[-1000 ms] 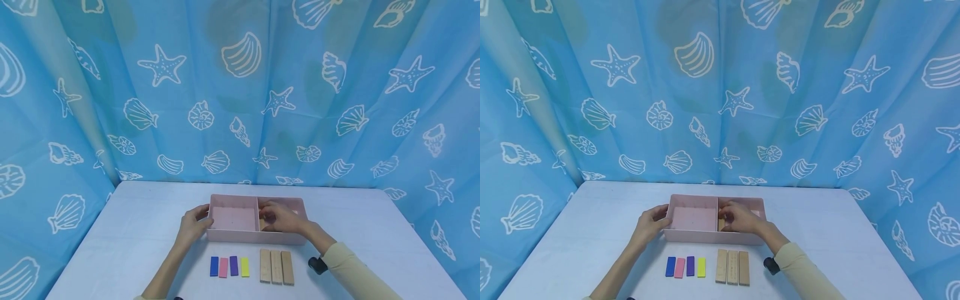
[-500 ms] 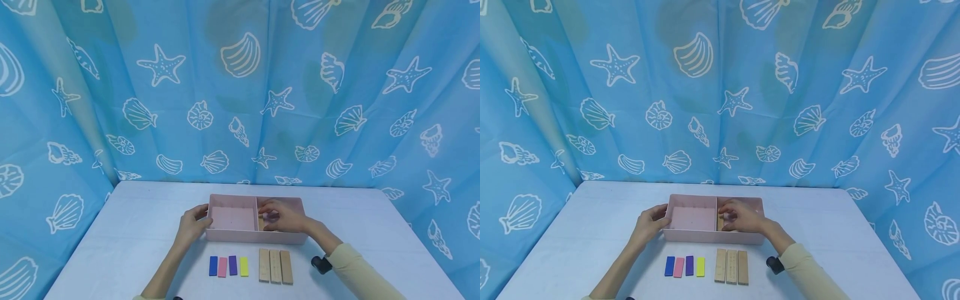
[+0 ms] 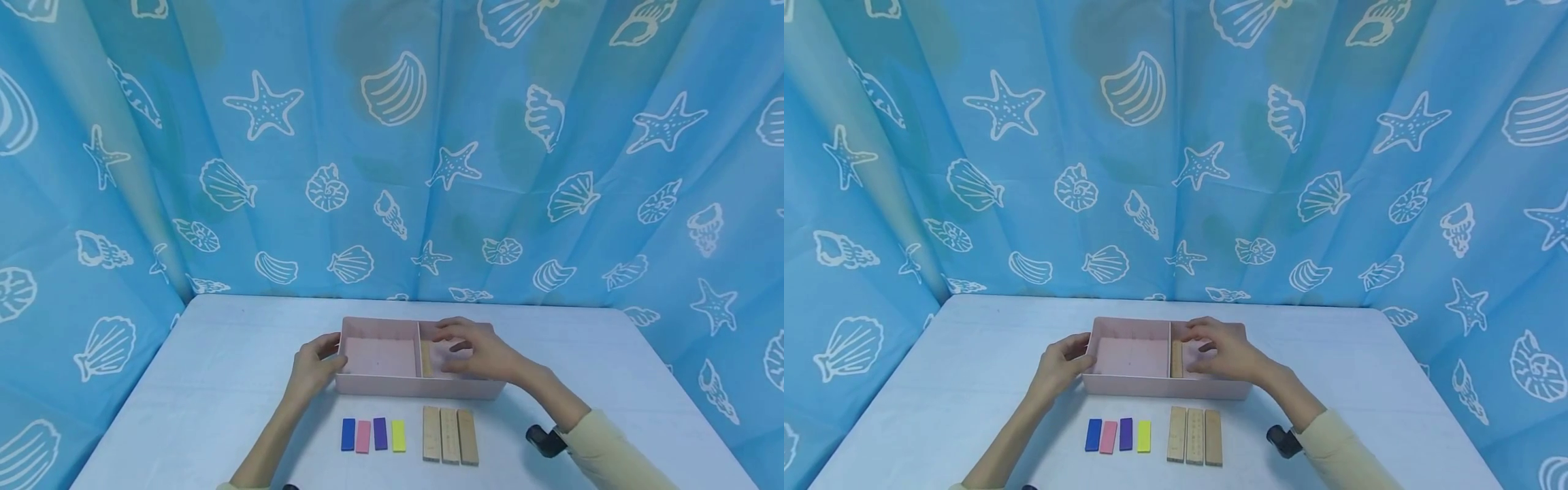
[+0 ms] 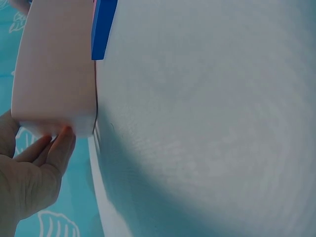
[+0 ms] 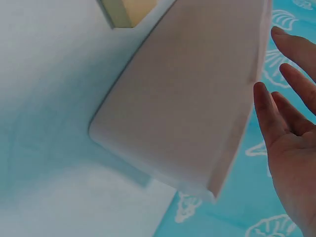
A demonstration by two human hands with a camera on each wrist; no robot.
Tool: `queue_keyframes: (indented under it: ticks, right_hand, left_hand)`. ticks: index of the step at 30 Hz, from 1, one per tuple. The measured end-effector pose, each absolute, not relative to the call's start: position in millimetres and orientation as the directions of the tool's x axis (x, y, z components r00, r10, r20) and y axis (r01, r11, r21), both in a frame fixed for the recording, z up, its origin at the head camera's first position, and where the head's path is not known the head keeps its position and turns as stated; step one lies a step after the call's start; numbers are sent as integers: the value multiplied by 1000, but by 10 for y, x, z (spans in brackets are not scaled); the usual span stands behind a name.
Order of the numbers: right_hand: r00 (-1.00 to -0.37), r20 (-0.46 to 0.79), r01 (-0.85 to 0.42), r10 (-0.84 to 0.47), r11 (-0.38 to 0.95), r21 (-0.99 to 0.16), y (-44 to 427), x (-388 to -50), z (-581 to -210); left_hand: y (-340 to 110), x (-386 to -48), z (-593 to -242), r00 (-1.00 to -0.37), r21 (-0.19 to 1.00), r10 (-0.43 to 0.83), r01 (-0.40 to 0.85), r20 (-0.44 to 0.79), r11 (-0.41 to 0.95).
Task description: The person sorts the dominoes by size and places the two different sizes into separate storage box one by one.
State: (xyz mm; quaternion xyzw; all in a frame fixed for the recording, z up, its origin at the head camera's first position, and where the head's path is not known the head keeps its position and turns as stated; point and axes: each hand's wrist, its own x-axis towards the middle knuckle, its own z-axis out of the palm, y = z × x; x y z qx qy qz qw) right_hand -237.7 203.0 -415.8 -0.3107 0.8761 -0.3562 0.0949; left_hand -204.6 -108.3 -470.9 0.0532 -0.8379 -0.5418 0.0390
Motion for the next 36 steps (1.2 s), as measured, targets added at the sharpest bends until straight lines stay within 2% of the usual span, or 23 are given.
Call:
queue_keyframes:
  ticks: [9, 19, 29, 36]
  right_hand:
    - [-800, 87, -502, -593, 584, -638, 2150, -2116, -3929]
    - [-783, 180, -566, -595, 563, -603, 2315, -1894, -3828]
    - [-771, 200, -584, -604, 546, -601, 2404, -1649, -3855]
    - [-766, 190, -573, -615, 518, -635, 2459, -1537, -4034]
  left_hand:
    - [-1081, -2045, -4712, -992, 916, -123, -43, 6, 399]
    - [-1098, -2025, -4694, -994, 919, -108, -27, 17, 392]
    - [-1114, -2010, -4711, -993, 917, -98, 15, 58, 398]
    - [-1104, -2028, -4707, -993, 918, -114, -14, 34, 397]
